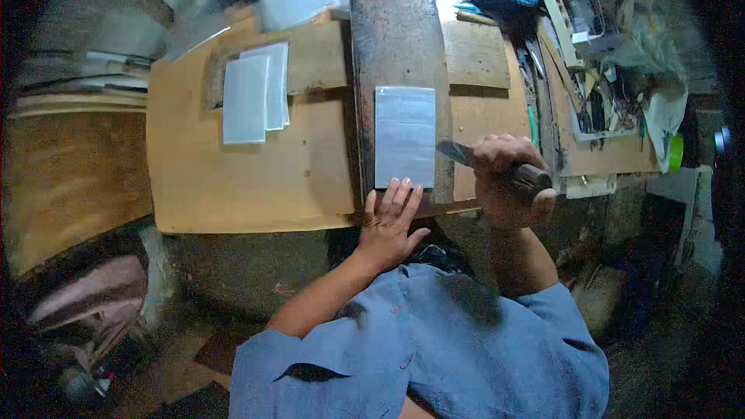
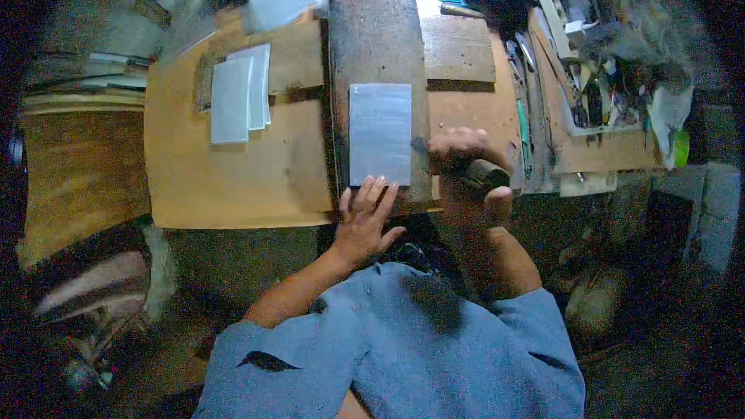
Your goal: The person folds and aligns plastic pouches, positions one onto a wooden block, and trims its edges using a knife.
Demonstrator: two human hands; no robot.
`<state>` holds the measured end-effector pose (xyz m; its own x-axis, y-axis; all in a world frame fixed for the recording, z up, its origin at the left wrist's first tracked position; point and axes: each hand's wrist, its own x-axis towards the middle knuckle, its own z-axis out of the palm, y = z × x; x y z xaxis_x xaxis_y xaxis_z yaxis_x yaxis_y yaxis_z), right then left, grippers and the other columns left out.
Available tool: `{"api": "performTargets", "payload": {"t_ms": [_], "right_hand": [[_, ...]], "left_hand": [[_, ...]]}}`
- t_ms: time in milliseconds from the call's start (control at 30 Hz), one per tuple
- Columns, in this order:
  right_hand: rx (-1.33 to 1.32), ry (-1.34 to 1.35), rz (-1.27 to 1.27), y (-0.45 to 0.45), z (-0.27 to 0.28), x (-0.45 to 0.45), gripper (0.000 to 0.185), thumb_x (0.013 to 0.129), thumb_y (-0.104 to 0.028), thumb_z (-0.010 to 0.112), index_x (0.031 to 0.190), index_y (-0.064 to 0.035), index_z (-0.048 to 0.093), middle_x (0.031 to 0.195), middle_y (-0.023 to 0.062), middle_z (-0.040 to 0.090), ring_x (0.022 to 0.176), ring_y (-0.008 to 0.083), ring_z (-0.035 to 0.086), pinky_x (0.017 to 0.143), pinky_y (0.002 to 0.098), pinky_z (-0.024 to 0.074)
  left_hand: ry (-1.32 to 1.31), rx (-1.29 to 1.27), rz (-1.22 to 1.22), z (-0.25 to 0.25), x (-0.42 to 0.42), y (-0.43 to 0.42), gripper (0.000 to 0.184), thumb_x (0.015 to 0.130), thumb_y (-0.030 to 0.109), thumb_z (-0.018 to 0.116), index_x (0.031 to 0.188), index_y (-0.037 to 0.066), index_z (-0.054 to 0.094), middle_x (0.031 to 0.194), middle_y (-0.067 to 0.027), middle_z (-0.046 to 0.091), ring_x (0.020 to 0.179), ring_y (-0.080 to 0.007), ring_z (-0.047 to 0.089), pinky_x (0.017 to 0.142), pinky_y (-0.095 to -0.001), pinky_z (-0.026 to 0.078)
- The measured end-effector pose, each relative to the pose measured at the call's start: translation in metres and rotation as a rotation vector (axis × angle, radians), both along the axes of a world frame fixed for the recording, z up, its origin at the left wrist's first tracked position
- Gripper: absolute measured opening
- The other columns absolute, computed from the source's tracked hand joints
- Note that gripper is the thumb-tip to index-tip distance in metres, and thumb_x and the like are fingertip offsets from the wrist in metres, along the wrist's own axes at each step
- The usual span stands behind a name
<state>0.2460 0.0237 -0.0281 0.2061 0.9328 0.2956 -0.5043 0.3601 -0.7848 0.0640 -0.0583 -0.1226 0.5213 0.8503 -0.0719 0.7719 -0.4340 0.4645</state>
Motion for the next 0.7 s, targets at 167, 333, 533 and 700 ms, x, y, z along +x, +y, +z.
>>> {"api": "performTargets", "payload": {"t_ms": [167, 333, 533, 700], "right_hand": [[0.005, -0.031, -0.035, -0.001, 0.004, 0.006, 0.069, 0.073, -0.070, 0.054, 0.084, -0.0022, 0.048, 0.071, 0.0045, 0.040, 0.065, 0.0188, 0.038, 0.061, 0.0330, 0.0316], [0.051, -0.003, -0.058, 0.028, 0.003, -0.001, 0.072, 0.074, -0.072, 0.052, 0.085, -0.0010, 0.048, 0.071, 0.0058, 0.040, 0.066, 0.0194, 0.038, 0.062, 0.0340, 0.0322], [0.126, -0.019, -0.051, 0.062, 0.008, -0.015, 0.069, 0.077, -0.067, 0.052, 0.090, 0.0004, 0.048, 0.075, 0.0063, 0.040, 0.069, 0.0204, 0.040, 0.064, 0.0344, 0.0331], [0.142, 0.140, 0.059, 0.064, 0.014, -0.044, 0.071, 0.076, -0.069, 0.052, 0.091, 0.0006, 0.050, 0.075, 0.0084, 0.044, 0.069, 0.0205, 0.043, 0.064, 0.0349, 0.0361]], "left_hand": [[0.045, -0.003, 0.072, 0.000, -0.018, -0.005, 0.077, 0.079, 0.049, 0.061, 0.143, 0.020, 0.029, 0.149, -0.0114, 0.019, 0.139, -0.0279, 0.014, 0.109, -0.0506, 0.006], [0.118, -0.025, 0.045, -0.009, -0.022, -0.002, 0.077, 0.080, 0.051, 0.057, 0.144, 0.023, 0.026, 0.151, -0.0076, 0.017, 0.140, -0.0247, 0.011, 0.109, -0.0500, 0.002], [0.147, 0.017, 0.044, -0.011, -0.021, -0.005, 0.077, 0.081, 0.051, 0.057, 0.145, 0.022, 0.025, 0.151, -0.0085, 0.016, 0.140, -0.0254, 0.011, 0.109, -0.0509, 0.004], [0.105, 0.022, 0.046, -0.011, -0.023, -0.004, 0.075, 0.081, 0.048, 0.059, 0.144, 0.021, 0.027, 0.150, -0.0097, 0.017, 0.140, -0.0271, 0.012, 0.108, -0.0522, 0.007]]}}
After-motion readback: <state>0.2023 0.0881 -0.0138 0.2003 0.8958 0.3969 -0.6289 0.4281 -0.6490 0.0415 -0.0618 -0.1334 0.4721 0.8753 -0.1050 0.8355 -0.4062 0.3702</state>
